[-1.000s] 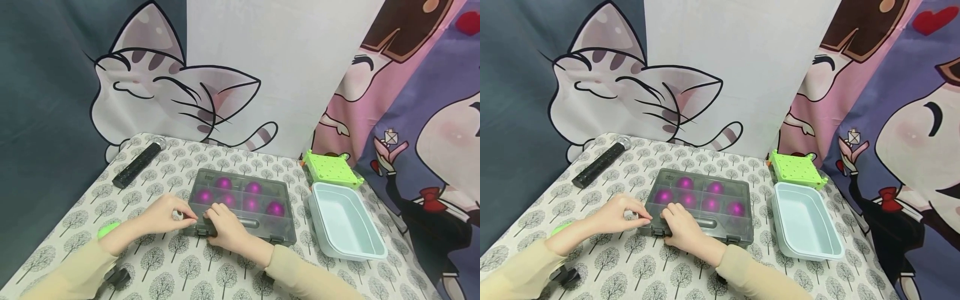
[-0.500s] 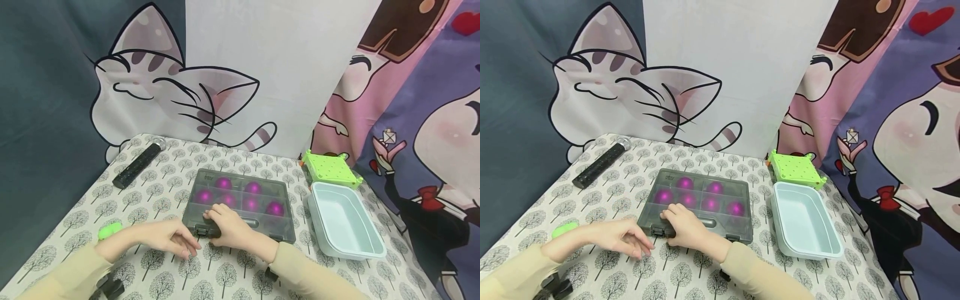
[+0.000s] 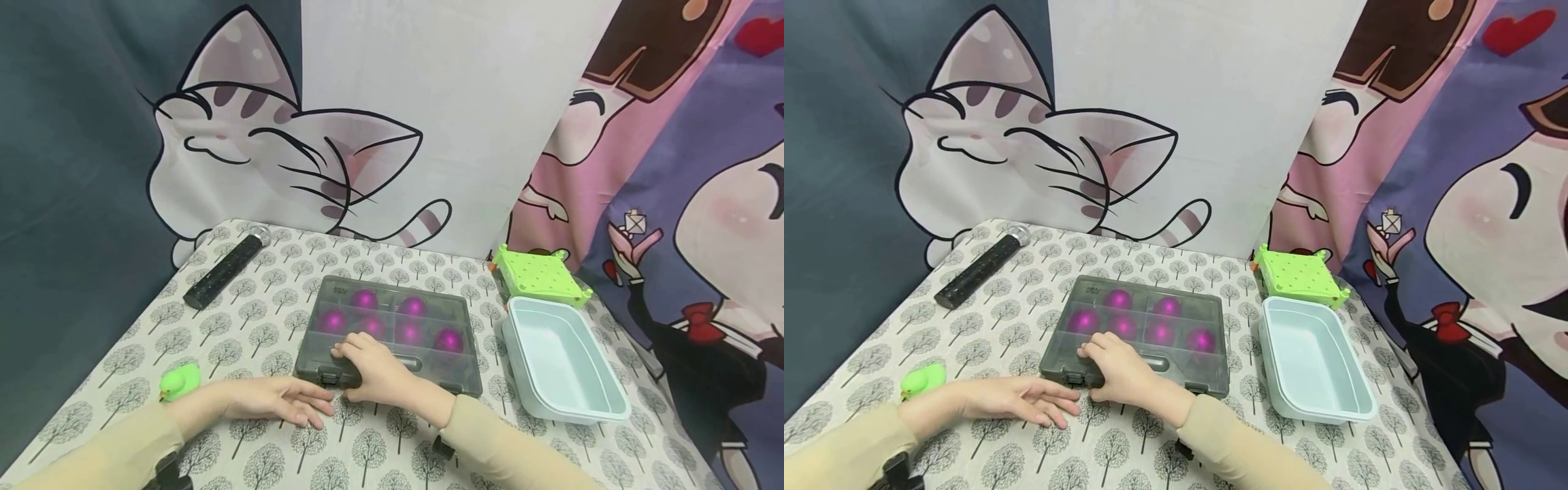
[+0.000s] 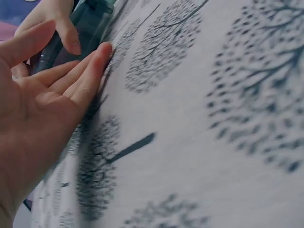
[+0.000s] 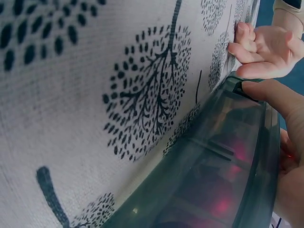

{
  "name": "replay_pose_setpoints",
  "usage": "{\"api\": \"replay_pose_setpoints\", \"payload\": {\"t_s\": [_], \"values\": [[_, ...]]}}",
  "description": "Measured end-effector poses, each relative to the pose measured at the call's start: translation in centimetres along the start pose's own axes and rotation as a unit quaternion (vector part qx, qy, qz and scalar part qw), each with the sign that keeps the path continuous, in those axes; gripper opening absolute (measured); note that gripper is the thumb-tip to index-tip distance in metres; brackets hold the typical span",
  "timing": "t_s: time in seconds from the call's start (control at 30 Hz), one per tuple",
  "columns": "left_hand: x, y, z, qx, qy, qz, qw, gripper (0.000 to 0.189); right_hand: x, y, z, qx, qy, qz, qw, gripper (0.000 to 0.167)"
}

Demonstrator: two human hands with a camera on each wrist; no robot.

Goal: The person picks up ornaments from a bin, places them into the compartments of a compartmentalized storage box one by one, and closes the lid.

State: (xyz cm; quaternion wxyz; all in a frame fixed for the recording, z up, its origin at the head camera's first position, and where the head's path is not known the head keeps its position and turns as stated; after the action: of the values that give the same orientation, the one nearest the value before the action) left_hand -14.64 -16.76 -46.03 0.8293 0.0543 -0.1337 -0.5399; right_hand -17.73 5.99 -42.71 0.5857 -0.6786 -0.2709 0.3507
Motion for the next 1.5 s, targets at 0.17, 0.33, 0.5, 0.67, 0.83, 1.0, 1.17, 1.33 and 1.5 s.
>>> {"api": "replay_pose_setpoints", "payload": {"t_s": [0.17, 0.33, 0.5, 0.67, 0.83, 1.0, 1.17, 1.33, 1.5], "values": [[0.2, 0.2, -0.9, 0.071, 0.009, 0.039, 0.9967, 0.066, 0.0, 0.0, 0.0, -0.006, 0.002, -0.006, 1.0, 0.064], [0.4, 0.2, -1.7, 0.113, 0.024, 0.066, 0.9911, 0.063, 0.0, 0.0, 0.0, -0.008, 0.002, -0.009, 0.9999, 0.065], [0.5, 0.1, -2.2, 0.158, 0.044, 0.053, 0.9851, 0.062, 0.1, 0.0, 0.0, -0.005, 0.0, -0.011, 0.9999, 0.065], [0.6, -0.2, -2.7, 0.259, 0.06, -0.02, 0.9637, 0.066, 0.0, 0.0, 0.1, 0.001, -0.003, -0.01, 0.9999, 0.064], [0.5, -0.5, -3.1, 0.333, 0.062, -0.081, 0.9375, 0.068, 0.0, 0.0, 0.1, 0.003, -0.004, -0.009, 0.9999, 0.063], [0.5, -0.6, -3.4, 0.364, 0.051, -0.108, 0.9236, 0.068, 0.1, 0.1, -0.1, 0.005, -0.002, -0.008, 1.0, 0.063], [0.4, -0.5, -3.4, 0.375, 0.049, -0.118, 0.9182, 0.068, 0.3, 0.3, -0.2, 0.003, 0.002, -0.004, 1.0, 0.063], [0.3, -0.2, -3.8, 0.391, 0.065, -0.124, 0.9097, 0.066, 0.3, 0.5, -0.3, 0.003, -0.001, -0.006, 1.0, 0.062], [0.0, 0.0, -3.8, 0.376, 0.089, -0.11, 0.9157, 0.063, 0.2, 0.5, 0.0, 0.009, -0.012, 0.013, 0.9998, 0.061]]}}
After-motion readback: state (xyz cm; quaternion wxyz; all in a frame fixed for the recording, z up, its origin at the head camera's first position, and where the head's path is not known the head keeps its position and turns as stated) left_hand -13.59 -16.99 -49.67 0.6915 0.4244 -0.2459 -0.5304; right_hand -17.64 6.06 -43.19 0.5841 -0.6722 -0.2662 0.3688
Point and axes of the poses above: each hand's wrist, its own x-axis away from the middle knuckle, its own y-axis out of the palm, z = x × y, the point moved 1 cm from there along -x, towards the middle knuckle, and after that the axes turned 6 degrees about x, right-handed, at the moved point
